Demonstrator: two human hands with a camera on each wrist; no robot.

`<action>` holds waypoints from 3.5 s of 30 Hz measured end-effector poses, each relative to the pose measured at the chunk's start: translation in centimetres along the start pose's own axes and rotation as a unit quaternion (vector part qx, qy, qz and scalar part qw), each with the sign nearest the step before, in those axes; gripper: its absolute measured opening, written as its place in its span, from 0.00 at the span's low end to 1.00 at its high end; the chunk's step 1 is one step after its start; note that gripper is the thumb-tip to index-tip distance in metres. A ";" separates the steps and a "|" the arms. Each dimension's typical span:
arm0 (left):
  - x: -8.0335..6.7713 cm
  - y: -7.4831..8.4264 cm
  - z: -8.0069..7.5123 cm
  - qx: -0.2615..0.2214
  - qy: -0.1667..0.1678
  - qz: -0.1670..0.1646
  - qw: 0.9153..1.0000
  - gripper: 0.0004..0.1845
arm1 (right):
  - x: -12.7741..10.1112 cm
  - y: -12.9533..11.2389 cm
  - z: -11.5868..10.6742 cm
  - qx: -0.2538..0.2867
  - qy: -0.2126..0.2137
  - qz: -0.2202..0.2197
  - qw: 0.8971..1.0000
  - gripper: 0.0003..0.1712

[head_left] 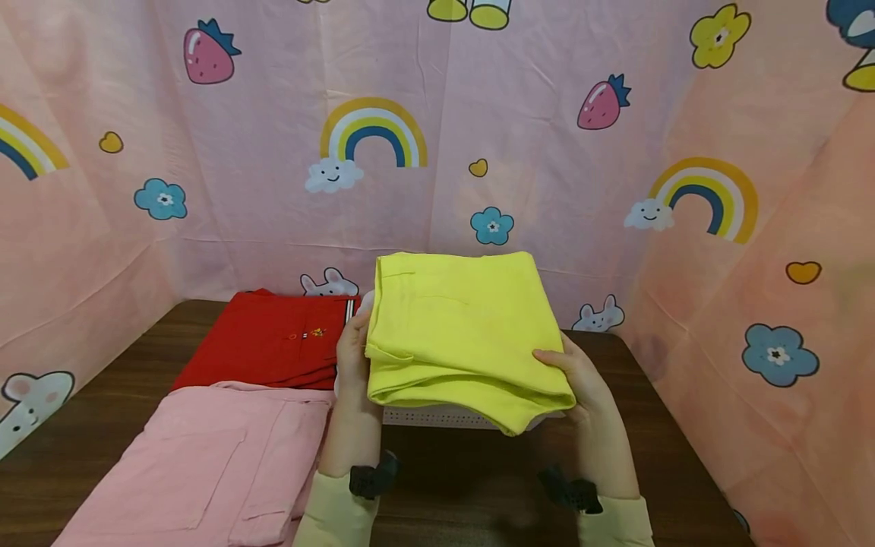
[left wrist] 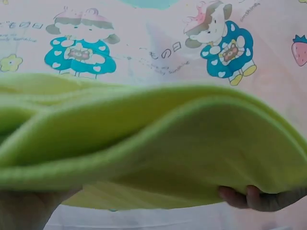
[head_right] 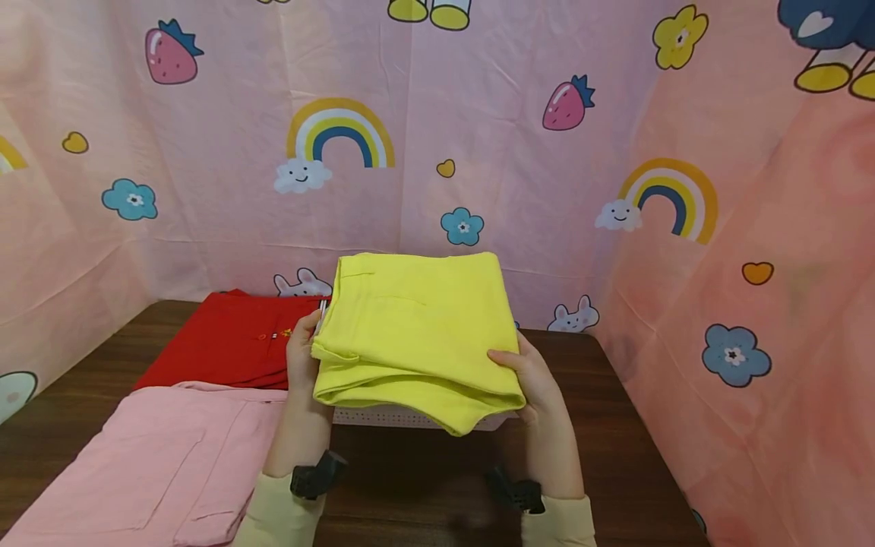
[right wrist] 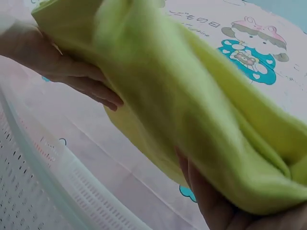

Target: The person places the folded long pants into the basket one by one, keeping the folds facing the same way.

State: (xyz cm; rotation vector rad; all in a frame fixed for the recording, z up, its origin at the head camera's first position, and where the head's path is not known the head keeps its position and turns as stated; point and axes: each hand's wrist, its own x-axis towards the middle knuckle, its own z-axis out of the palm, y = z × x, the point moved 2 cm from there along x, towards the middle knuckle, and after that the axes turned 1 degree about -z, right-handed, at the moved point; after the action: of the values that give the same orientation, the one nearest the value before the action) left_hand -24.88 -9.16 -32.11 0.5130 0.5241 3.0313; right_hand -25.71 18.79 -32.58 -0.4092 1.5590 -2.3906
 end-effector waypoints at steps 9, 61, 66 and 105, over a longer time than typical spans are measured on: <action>-0.1 0.0 -1.6 0.174 0.088 -0.104 0.975 0.18 | 0.6 0.5 0.0 -0.053 0.075 -0.033 0.995 0.32; 2.3 -0.2 -6.1 0.566 0.185 -0.062 0.801 0.39 | 3.6 3.8 -2.0 -0.315 0.219 -0.002 0.924 0.36; 2.4 -0.4 -6.2 0.614 0.177 -0.086 0.764 0.34 | 3.5 3.6 -2.0 -0.394 0.207 -0.018 0.895 0.43; 1.9 -1.6 -5.8 0.831 0.117 -0.150 0.522 0.33 | 4.3 4.5 -1.5 -0.630 0.087 0.124 0.762 0.40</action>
State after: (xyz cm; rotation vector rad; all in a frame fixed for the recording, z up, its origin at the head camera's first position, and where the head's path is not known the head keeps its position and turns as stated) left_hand -28.64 -9.37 -37.18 -0.1363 2.9042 1.2144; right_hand -30.00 16.71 -36.92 -0.1533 2.8833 -0.8591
